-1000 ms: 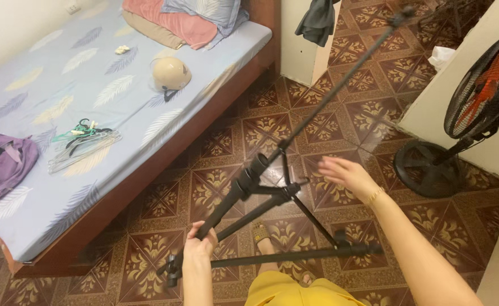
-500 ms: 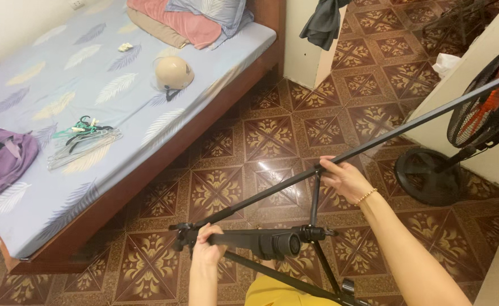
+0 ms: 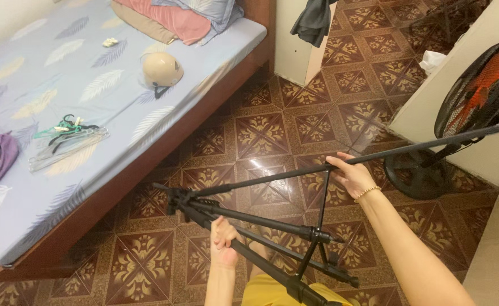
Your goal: The person assembles a camera tripod by extending its legs and adjusting the central column and head. They tighten leg locks and adjust the pan-tilt mechanism to prepare the tripod for use.
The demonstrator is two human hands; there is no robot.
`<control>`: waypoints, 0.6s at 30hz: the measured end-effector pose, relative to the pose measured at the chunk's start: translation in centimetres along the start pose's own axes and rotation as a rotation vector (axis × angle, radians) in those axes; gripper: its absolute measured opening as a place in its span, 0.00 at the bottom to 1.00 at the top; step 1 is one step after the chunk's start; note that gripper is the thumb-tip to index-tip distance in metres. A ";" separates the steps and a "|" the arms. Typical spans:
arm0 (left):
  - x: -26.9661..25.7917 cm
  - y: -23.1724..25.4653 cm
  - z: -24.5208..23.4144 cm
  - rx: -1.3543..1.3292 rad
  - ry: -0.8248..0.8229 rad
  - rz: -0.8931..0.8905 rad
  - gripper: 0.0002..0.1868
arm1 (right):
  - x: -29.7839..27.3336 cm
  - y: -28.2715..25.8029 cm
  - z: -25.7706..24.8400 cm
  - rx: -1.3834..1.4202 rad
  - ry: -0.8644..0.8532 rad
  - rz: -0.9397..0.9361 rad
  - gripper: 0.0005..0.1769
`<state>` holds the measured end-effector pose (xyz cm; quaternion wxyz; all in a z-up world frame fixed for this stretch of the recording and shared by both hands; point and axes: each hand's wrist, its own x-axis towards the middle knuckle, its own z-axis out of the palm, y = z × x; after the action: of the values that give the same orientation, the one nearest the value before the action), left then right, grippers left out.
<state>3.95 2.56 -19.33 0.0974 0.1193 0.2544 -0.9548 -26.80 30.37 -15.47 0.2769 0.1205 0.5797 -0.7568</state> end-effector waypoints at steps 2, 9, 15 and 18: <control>-0.5 -0.7 1.2 0.018 -0.058 0.006 0.25 | -0.2 0.7 -0.5 0.108 -0.059 -0.015 0.23; -1.2 -2.7 3.9 0.278 -0.143 0.122 0.24 | 0.0 2.9 -1.7 0.344 -0.021 0.313 0.17; -1.5 -2.9 5.2 0.380 -0.171 0.168 0.22 | 0.0 3.4 -2.0 0.396 -0.094 0.301 0.16; -1.5 -2.9 5.9 0.354 -0.164 0.148 0.22 | 0.1 2.6 -1.9 0.366 -0.130 0.251 0.15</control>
<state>3.60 2.25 -12.63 0.1650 0.0749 0.0643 -0.9813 -25.71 31.69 -18.27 0.3793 0.1909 0.3942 -0.8150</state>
